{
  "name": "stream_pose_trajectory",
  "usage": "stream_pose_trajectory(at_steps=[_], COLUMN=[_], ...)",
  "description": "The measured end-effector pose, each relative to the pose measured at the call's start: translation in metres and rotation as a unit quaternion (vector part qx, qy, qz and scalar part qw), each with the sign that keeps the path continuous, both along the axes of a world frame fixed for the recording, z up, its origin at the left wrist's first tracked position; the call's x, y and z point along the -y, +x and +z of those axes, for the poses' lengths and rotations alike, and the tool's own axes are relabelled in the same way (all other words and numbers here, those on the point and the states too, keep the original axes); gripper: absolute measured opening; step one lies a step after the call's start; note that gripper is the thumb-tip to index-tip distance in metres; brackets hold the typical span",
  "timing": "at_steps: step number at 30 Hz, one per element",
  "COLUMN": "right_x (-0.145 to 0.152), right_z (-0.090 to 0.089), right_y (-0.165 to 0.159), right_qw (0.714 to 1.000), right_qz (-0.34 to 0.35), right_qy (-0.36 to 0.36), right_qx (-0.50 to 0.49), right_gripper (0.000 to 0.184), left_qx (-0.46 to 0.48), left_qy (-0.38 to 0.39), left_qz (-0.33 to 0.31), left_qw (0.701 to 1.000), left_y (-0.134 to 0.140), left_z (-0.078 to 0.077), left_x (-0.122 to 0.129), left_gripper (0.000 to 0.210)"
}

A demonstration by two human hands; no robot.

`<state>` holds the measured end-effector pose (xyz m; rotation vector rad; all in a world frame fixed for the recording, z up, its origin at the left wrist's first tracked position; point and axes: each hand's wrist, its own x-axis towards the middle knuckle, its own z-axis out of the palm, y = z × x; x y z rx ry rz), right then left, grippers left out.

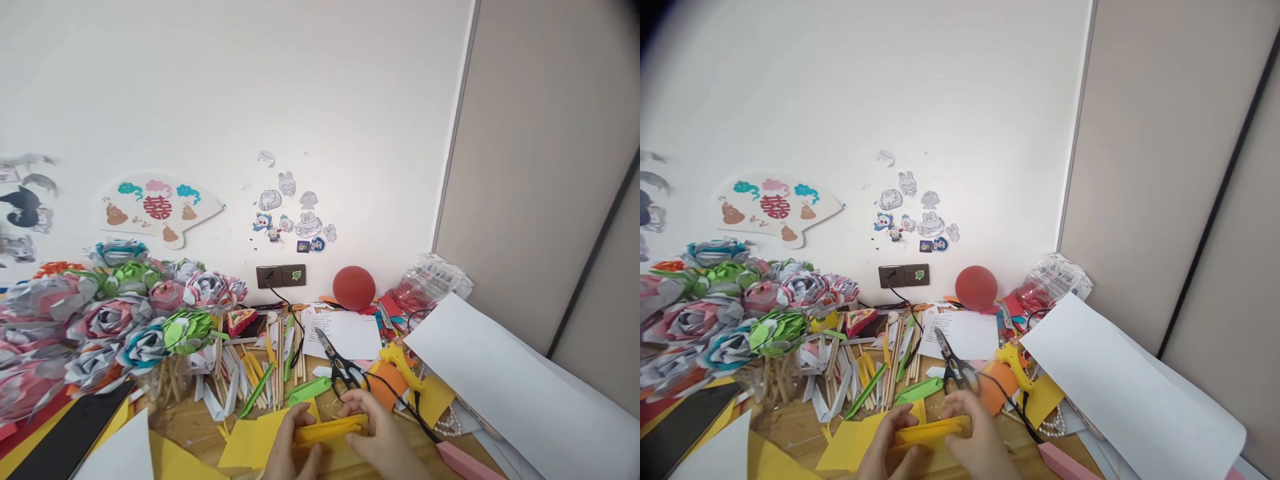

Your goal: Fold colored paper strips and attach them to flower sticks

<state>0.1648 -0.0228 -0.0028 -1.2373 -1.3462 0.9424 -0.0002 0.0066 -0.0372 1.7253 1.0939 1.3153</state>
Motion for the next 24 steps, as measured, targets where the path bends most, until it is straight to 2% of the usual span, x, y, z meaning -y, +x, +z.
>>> stream_pose_trajectory(at_steps=[4, 7, 13, 16, 19, 21, 24], right_x=[-0.004, -0.002, 0.008, 0.012, 0.015, 0.016, 0.011], right_z=[-0.012, -0.011, 0.006, 0.018, 0.026, 0.026, 0.025], right_y=[-0.005, -0.008, -0.015, -0.010, 0.001, 0.010, 0.017], right_qw=[0.999, 0.999, 0.995, 0.990, 0.987, 0.986, 0.991], right_qz=[-0.001, -0.006, 0.009, 0.021, 0.038, 0.059, 0.049], right_qy=[0.002, -0.002, 0.009, -0.022, -0.068, -0.070, -0.018], right_qx=[-0.039, -0.031, 0.099, 0.135, 0.143, 0.137, 0.126], right_gripper=[0.052, 0.051, 0.039, 0.032, 0.033, 0.028, 0.015], left_qx=[0.024, 0.015, 0.002, 0.020, 0.042, 0.023, -0.074], left_qy=[0.009, -0.004, -0.011, -0.060, -0.121, -0.141, -0.115], left_qz=[-0.014, -0.019, -0.075, -0.089, -0.136, -0.174, -0.221], left_qw=[1.000, 1.000, 0.997, 0.994, 0.982, 0.974, 0.966], left_y=[0.001, 0.000, -0.002, -0.002, 0.000, 0.001, 0.001], left_z=[-0.004, -0.004, 0.004, 0.006, 0.007, 0.008, 0.013], left_x=[-0.002, -0.003, 0.001, 0.003, 0.004, 0.007, 0.013], left_gripper=[0.044, 0.047, 0.048, 0.053, 0.063, 0.054, 0.018])
